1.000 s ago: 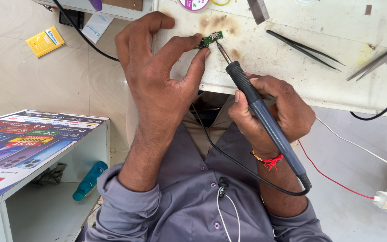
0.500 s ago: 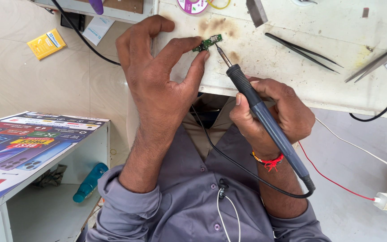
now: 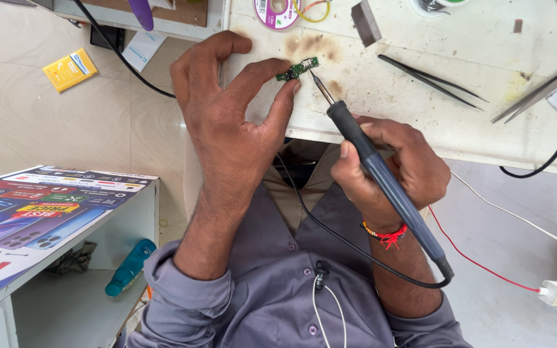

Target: The person solders a small green circuit board using a soldering iron and solder wire, then cleans the board with a toothbrush. They connect the board to a power supply and test it with a tablet, inspecting the board throughout the process.

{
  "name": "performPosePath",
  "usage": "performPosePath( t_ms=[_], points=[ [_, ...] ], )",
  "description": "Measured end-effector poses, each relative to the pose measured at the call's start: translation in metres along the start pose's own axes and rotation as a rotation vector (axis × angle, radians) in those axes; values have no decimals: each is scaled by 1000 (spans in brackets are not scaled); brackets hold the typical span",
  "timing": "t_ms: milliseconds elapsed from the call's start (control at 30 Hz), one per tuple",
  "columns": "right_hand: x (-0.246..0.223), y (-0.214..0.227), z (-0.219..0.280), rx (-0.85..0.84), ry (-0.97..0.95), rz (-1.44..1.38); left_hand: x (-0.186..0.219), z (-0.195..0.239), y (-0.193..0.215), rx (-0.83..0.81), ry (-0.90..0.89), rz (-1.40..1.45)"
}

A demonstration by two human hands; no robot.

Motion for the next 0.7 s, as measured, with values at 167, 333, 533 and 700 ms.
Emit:
performPosePath(
  t_ms=[167,333,533,700],
  points=[
    [8,-3,13,133,-104,-313,20,-14,16,56,-18,-34],
    [10,-7,14,211,-93,-230,71,-37,76,43,185,331],
    [18,-14,15,238,-149,-29,154,-47,162,68,-137,808],
    [31,-33,17,234,-93,-105,188,-58,190,21,-160,875]
  ],
)
Point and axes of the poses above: each hand's wrist, its own z-axis away from the middle knuckle, its own y-axis out of the back of the hand, x = y × z, the point moved 4 cm from there along -z, towards the middle knuckle, and after that the axes turned 9 degrees about -x, right-handed, at the moved point
